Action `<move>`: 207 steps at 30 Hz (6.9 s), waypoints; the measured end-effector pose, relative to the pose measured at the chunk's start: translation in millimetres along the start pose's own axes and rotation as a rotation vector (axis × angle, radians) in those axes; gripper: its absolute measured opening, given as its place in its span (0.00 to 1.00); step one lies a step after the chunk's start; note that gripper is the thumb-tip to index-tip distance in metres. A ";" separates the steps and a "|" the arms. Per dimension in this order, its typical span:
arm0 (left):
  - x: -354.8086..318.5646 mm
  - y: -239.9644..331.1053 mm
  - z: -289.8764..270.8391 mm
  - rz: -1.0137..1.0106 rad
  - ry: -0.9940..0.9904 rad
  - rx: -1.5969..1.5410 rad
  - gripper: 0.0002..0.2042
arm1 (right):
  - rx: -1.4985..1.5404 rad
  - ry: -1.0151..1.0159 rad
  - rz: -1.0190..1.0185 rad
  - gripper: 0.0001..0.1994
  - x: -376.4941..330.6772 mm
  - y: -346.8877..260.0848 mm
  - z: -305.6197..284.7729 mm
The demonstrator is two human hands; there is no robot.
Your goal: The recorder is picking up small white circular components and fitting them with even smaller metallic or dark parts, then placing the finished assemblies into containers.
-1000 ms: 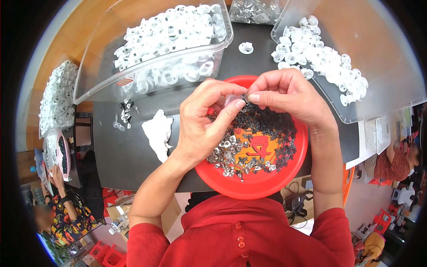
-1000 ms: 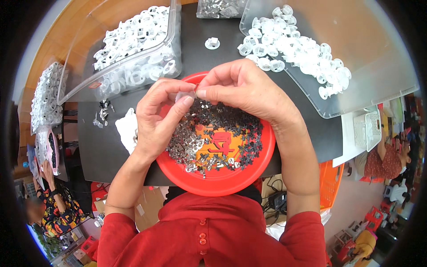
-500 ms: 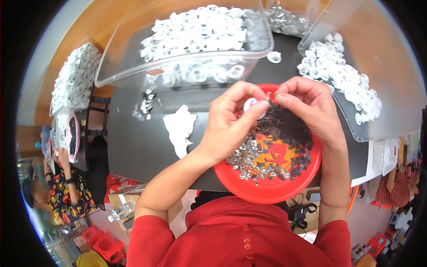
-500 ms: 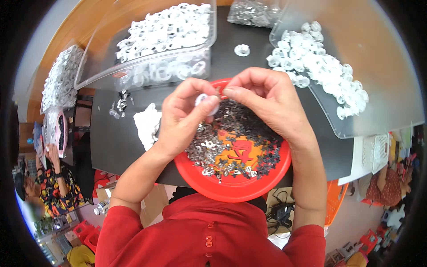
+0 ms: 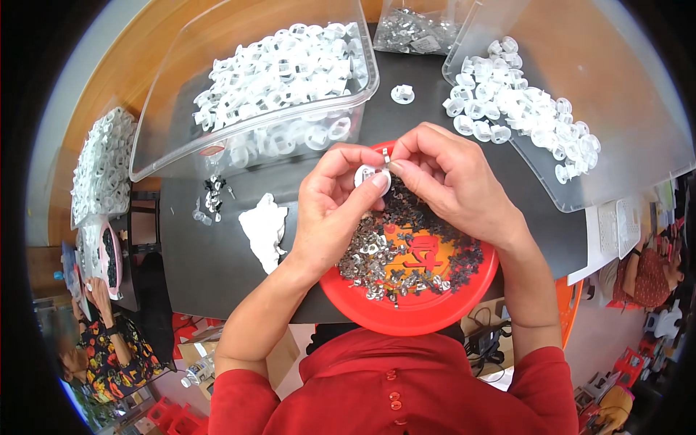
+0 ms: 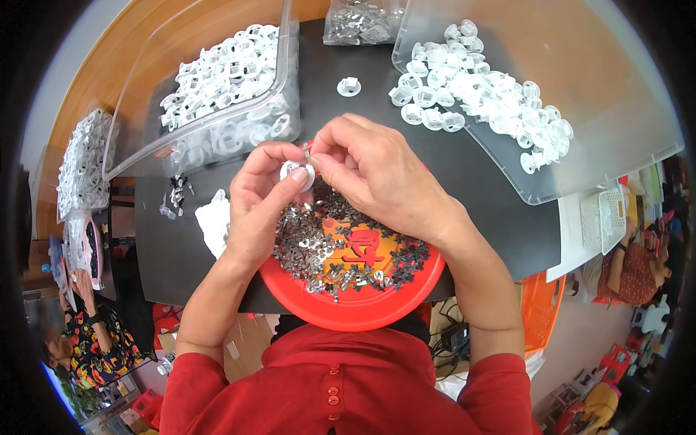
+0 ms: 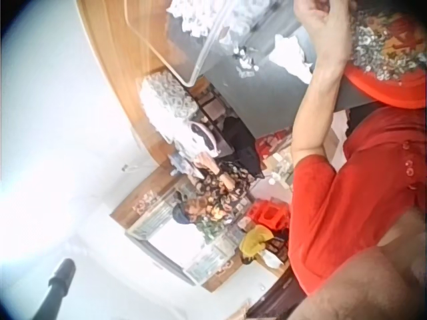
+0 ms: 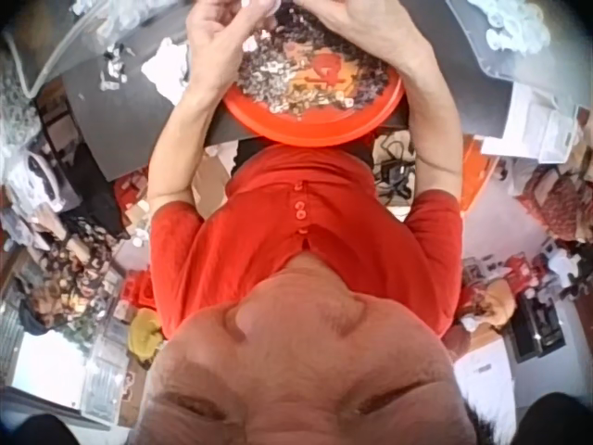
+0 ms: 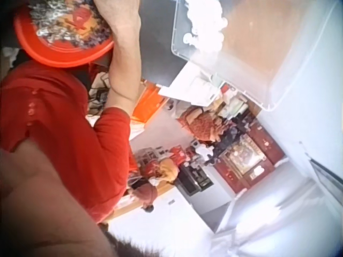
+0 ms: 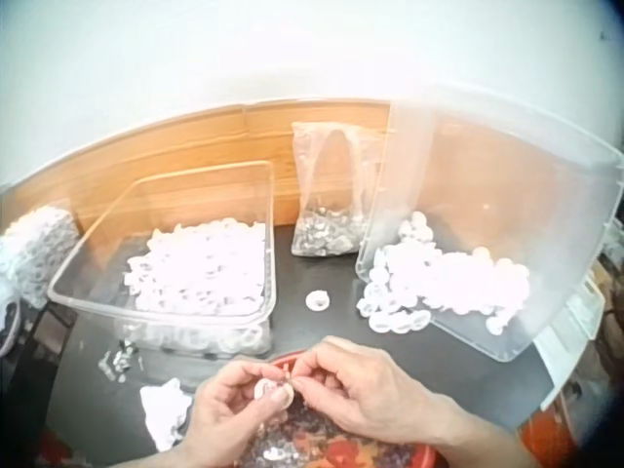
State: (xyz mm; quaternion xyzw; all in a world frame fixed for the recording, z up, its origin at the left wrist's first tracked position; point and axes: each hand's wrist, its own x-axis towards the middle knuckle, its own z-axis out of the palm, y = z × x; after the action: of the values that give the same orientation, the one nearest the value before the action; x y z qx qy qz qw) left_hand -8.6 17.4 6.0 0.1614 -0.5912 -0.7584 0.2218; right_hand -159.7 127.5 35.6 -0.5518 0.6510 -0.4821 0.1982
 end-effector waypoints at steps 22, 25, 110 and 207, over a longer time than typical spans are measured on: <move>2.8 -0.6 4.2 0.117 0.029 -0.013 0.19 | -0.309 -0.015 -0.299 0.07 -0.8 4.5 -0.6; 1.7 -0.5 2.3 0.110 0.033 0.023 0.19 | -0.444 -0.024 -0.363 0.07 -0.5 5.8 0.0; 6.2 7.8 -7.5 -0.134 0.093 -0.172 0.18 | -0.399 -0.402 -0.060 0.05 -11.5 8.8 -8.1; 4.4 -0.8 -8.9 -0.183 -0.022 -0.207 0.14 | -0.037 0.102 -0.266 0.07 -3.9 5.0 5.8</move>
State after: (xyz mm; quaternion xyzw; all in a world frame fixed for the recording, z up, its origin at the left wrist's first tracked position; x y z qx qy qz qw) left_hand -8.0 7.9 3.1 0.1826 -0.4948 -0.8342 0.1607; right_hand -156.4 128.3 27.6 -0.6114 0.5902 -0.5195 0.0891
